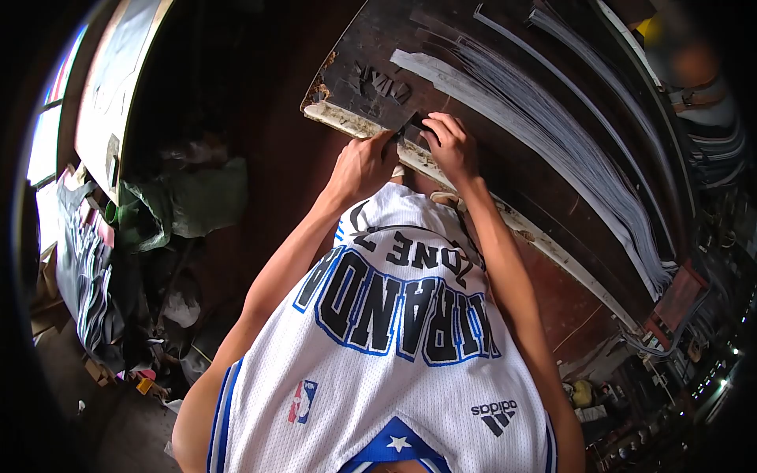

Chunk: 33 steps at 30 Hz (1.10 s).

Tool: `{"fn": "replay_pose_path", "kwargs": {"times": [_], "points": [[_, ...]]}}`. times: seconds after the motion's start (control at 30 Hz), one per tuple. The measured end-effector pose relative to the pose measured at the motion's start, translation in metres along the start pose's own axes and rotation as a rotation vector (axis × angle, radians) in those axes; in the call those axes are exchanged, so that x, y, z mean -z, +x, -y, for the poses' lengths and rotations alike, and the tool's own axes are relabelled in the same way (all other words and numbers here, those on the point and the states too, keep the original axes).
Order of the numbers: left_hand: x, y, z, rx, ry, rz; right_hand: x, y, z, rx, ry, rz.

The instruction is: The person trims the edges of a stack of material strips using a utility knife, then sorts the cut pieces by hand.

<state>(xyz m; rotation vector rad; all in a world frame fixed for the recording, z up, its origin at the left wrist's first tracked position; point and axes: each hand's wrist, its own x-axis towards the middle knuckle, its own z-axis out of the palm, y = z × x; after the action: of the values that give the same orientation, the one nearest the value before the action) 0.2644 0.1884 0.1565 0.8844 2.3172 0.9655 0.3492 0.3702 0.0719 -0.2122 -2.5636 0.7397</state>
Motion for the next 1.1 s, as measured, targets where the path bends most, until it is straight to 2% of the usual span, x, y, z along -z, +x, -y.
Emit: {"fn": "replay_pose_path", "kwargs": {"times": [0.2, 0.3, 0.47, 0.57, 0.8, 1.1], "points": [[-0.001, -0.003, -0.002, 0.127, 0.048, -0.029, 0.004, -0.003, 0.002, -0.039, 0.024, -0.011], [-0.007, -0.009, -0.001, 0.082, 0.075, -0.131, 0.007, -0.004, 0.003, -0.009, -0.022, -0.029], [-0.009, -0.020, -0.014, 0.063, 0.101, -0.108, 0.004, -0.003, 0.000, 0.016, -0.059, -0.048], [-0.019, -0.024, -0.012, 0.072, 0.217, -0.087, 0.002, -0.004, 0.000, -0.015, -0.043, -0.029], [-0.019, -0.031, -0.010, 0.072, 0.262, -0.140, -0.013, -0.003, -0.001, 0.086, -0.071, -0.036], [-0.006, -0.029, -0.017, 0.088, 0.318, -0.135, -0.026, 0.000, 0.010, 0.093, 0.063, -0.094]]}}
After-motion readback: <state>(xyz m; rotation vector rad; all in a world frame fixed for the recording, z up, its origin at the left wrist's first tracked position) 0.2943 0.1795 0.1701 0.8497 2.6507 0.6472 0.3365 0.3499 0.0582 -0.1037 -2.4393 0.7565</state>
